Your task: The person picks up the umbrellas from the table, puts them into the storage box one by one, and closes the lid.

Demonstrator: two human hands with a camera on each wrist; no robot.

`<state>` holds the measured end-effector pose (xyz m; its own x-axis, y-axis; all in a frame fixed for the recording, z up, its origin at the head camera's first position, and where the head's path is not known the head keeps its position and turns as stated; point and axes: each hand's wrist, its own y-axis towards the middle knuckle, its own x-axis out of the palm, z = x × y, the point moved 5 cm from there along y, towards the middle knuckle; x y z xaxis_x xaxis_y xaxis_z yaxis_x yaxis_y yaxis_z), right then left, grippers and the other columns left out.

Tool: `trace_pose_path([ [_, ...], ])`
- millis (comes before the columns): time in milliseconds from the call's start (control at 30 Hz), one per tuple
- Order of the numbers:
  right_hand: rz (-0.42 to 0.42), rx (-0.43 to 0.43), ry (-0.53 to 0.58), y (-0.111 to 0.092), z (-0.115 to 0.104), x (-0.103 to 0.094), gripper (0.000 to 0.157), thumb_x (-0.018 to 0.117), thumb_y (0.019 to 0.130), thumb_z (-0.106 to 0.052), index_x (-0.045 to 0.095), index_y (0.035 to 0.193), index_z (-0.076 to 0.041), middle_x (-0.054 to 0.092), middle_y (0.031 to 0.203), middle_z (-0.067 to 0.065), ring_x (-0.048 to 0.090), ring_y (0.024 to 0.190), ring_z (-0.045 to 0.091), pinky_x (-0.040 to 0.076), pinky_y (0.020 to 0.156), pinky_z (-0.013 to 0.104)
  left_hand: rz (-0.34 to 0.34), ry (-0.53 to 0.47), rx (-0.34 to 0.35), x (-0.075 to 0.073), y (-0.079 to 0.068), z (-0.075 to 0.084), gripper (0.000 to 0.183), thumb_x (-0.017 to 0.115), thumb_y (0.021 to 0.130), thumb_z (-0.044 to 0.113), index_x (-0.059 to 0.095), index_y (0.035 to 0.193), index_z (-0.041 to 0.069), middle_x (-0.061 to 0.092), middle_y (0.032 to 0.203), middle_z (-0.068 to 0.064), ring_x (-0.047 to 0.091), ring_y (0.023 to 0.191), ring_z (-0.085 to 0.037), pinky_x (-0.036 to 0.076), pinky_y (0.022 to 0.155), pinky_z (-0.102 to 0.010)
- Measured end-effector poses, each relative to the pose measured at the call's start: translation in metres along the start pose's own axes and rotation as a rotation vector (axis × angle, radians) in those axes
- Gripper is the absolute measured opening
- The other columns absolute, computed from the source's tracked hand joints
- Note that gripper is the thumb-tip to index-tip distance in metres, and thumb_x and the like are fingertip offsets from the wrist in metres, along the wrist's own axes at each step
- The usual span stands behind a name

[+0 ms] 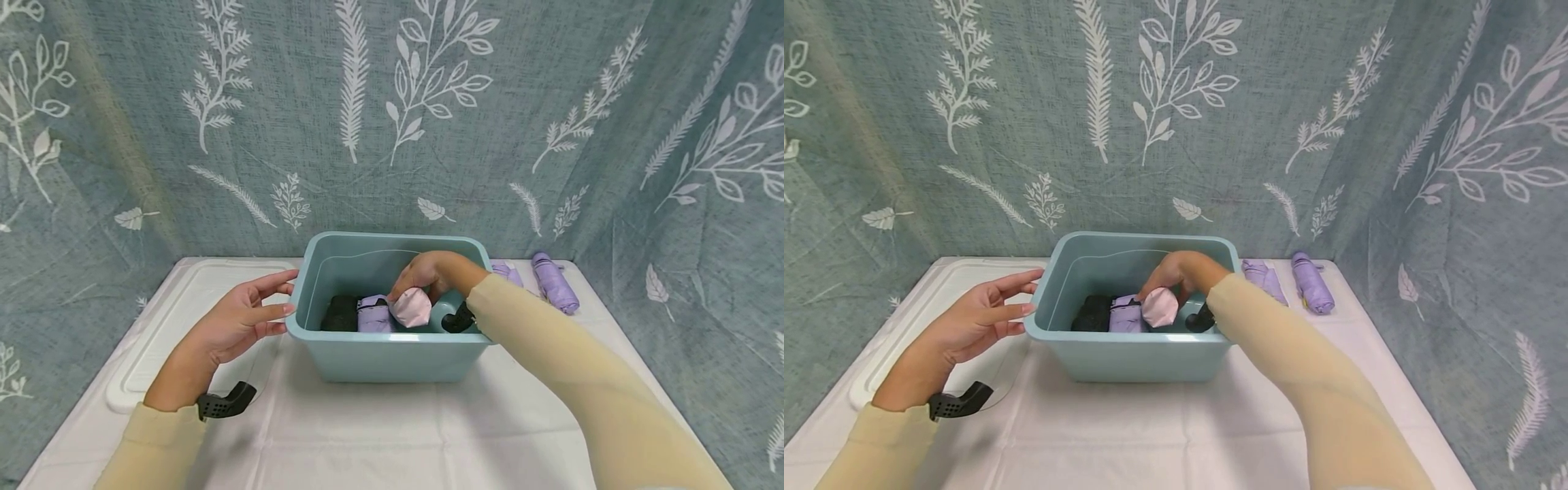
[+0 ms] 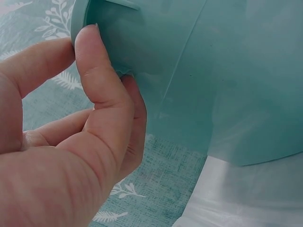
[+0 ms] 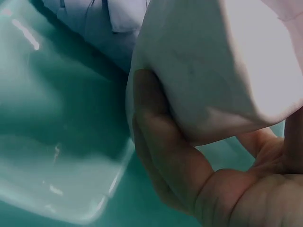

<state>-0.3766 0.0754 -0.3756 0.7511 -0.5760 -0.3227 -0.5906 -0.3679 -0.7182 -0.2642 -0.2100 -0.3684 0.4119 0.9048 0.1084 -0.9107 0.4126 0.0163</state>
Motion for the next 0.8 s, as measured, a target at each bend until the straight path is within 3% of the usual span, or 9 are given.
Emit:
trace_pose_path([
  [300,-0.123,0.008,-0.071,0.002,0.004,0.002,0.037,0.062,0.102,-0.01,0.062,0.137,-0.001,0.067,0.13,0.006,0.059,0.116,0.017,0.047,0.112,0.048,-0.003,0.0,0.003,0.0,0.001,-0.001,0.071,0.06,0.1,-0.003,0.024,0.161,-0.002,0.055,0.12,-0.003,0.07,0.085,-0.008,0.06,0.073,-0.024],
  [500,-0.11,0.031,-0.107,0.004,0.008,0.004,0.045,0.067,0.098,-0.006,0.058,0.142,-0.005,0.052,0.153,0.01,0.051,0.137,0.024,0.045,0.115,0.049,0.004,0.001,0.0,0.001,0.002,-0.001,0.071,0.061,0.099,-0.003,0.025,0.161,-0.002,0.055,0.12,-0.003,0.07,0.084,-0.009,0.06,0.073,-0.024],
  [800,-0.115,0.063,-0.107,0.008,0.012,0.006,0.053,0.072,0.093,-0.001,0.059,0.144,-0.01,0.045,0.158,0.011,0.049,0.138,0.027,0.046,0.113,0.047,0.014,0.001,-0.01,-0.001,0.001,-0.001,0.071,0.061,0.099,-0.002,0.026,0.161,0.0,0.054,0.121,-0.004,0.071,0.087,-0.009,0.06,0.073,-0.024],
])
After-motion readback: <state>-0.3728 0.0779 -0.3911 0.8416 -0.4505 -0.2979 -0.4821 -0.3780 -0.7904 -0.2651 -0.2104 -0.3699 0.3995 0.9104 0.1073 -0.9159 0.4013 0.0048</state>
